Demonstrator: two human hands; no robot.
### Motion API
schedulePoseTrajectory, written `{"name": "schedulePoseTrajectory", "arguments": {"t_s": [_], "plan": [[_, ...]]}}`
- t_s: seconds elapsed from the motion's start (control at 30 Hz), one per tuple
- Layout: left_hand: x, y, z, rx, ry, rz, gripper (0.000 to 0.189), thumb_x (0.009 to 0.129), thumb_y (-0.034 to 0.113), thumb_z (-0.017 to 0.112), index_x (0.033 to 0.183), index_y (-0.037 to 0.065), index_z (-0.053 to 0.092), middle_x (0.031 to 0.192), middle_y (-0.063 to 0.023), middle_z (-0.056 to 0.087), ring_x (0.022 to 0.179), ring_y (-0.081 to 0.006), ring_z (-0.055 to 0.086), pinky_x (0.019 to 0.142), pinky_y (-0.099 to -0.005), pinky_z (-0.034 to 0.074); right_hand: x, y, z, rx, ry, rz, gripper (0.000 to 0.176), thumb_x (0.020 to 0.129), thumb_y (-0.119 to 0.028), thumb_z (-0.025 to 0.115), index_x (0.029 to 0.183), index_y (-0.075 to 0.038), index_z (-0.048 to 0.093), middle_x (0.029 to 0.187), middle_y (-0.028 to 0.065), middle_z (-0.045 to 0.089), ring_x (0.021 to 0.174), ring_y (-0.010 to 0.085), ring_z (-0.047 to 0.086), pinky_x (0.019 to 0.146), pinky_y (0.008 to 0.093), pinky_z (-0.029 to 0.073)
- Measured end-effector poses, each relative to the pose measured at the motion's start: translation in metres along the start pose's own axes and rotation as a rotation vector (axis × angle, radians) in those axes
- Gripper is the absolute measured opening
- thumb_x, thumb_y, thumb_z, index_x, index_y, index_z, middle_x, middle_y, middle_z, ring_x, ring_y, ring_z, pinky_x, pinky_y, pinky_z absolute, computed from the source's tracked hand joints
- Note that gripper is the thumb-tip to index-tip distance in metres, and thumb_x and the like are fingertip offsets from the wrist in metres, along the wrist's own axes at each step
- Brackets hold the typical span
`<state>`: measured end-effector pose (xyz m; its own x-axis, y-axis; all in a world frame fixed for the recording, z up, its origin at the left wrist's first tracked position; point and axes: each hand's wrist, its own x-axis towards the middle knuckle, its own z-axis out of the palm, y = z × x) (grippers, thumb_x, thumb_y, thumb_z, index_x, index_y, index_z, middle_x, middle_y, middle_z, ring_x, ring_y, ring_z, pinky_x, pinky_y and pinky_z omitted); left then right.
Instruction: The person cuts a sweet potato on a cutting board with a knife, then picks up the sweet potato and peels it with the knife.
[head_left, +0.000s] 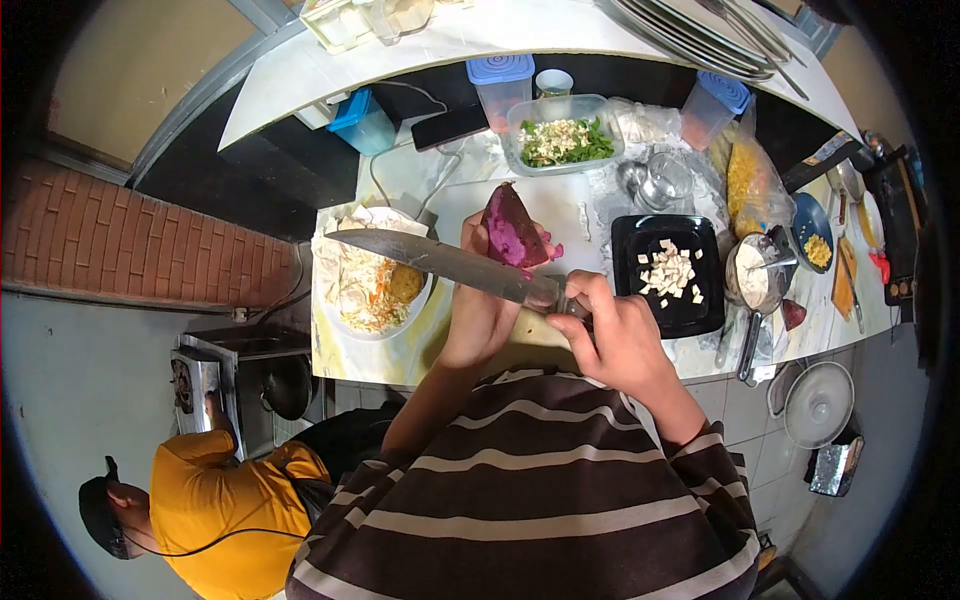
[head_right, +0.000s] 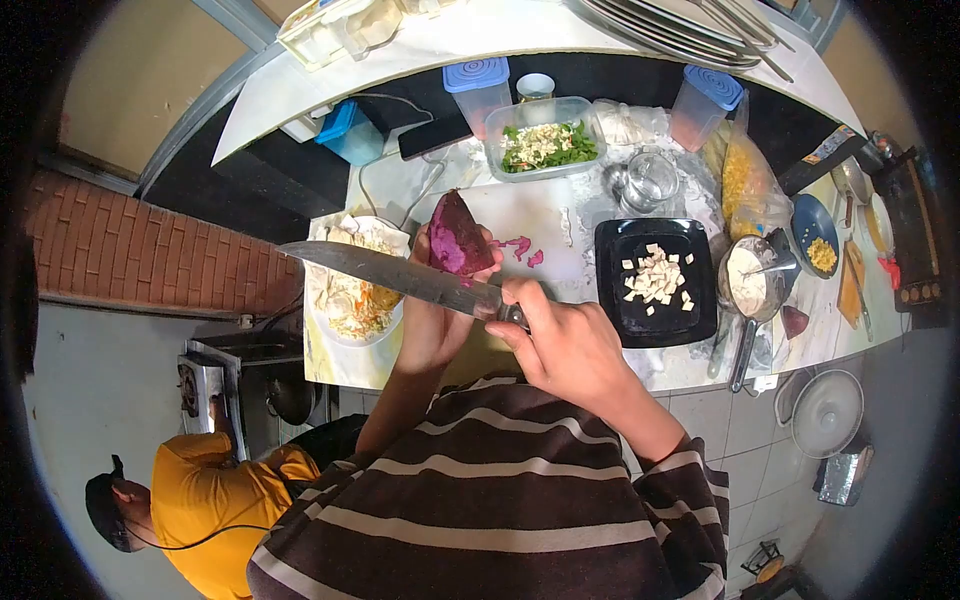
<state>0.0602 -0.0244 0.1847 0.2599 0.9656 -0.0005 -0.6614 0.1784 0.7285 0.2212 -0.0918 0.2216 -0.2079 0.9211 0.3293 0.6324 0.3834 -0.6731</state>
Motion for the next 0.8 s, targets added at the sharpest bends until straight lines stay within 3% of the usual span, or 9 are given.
{"name": "schedulePoseTrajectory", "arguments": {"t_s": [0.27,0.37,0.47,0.53,0.67,0.73,0.8], "plan": [[-0.002,0.004,-0.001,-0.036,-0.033,-0.029,0.041,0.105,0.042,0.038,0.123,0.006,0.048,0.109,-0.0144,0.061,0.096,-0.023,0.065,0.082,-0.0336,0.055,0.001,-0.005,-0.003,-0.084,0.004,-0.093,0.033,0.09,-0.026,0.067,0.109,-0.004,0.051,0.072,0.0134,0.067,0.057,0.0322,0.066,0.046,0.0398,0.049],[-0.003,0.003,-0.006,-0.061,-0.093,-0.061,0.045,0.104,0.044,0.04,0.126,0.005,0.04,0.113,-0.0175,0.059,0.102,-0.0237,0.063,0.092,-0.0375,0.052,0.004,-0.01,-0.008,-0.125,-0.018,-0.116,0.034,0.09,-0.027,0.067,0.108,-0.004,0.052,0.078,0.0116,0.068,0.057,0.0309,0.066,0.045,0.0384,0.049],[-0.003,0.002,-0.006,-0.068,-0.154,-0.058,0.045,0.104,0.044,0.041,0.126,0.005,0.04,0.112,-0.0171,0.059,0.099,-0.0224,0.063,0.089,-0.0356,0.053,0.005,-0.013,-0.012,-0.139,-0.064,-0.107,0.035,0.089,-0.028,0.068,0.109,-0.004,0.052,0.08,0.0106,0.068,0.057,0.0306,0.066,0.045,0.0378,0.049],[-0.003,0.001,-0.003,-0.059,-0.097,-0.039,0.044,0.104,0.044,0.038,0.121,0.005,0.049,0.108,-0.0152,0.061,0.095,-0.0237,0.064,0.079,-0.0353,0.056,0.006,-0.013,-0.013,-0.135,-0.065,-0.111,0.035,0.089,-0.028,0.068,0.109,-0.004,0.052,0.079,0.0105,0.068,0.057,0.0306,0.066,0.045,0.0377,0.049],[-0.004,0.005,0.0,-0.058,-0.1,-0.03,0.045,0.104,0.045,0.039,0.12,0.005,0.05,0.107,-0.0154,0.061,0.096,-0.024,0.064,0.079,-0.035,0.056,0.007,-0.014,-0.014,-0.131,-0.066,-0.137,0.034,0.09,-0.029,0.067,0.108,-0.004,0.053,0.077,0.0107,0.067,0.056,0.0294,0.065,0.045,0.0371,0.049],[-0.003,0.003,-0.004,-0.077,-0.141,-0.062,0.047,0.102,0.045,0.044,0.124,0.004,0.04,0.111,-0.0178,0.059,0.095,-0.0234,0.064,0.09,-0.0369,0.052,0.007,-0.012,-0.011,-0.14,-0.052,-0.158,0.034,0.09,-0.029,0.067,0.109,-0.004,0.053,0.077,0.0106,0.066,0.055,0.0284,0.065,0.045,0.0367,0.049],[-0.004,0.005,-0.001,-0.056,-0.13,-0.054,0.047,0.102,0.045,0.045,0.124,0.004,0.04,0.111,-0.0182,0.059,0.095,-0.0237,0.065,0.09,-0.0372,0.052,0.007,-0.012,-0.012,-0.155,-0.034,-0.176,0.034,0.09,-0.029,0.067,0.109,-0.004,0.053,0.076,0.0105,0.066,0.055,0.0274,0.065,0.045,0.0362,0.048]]}}
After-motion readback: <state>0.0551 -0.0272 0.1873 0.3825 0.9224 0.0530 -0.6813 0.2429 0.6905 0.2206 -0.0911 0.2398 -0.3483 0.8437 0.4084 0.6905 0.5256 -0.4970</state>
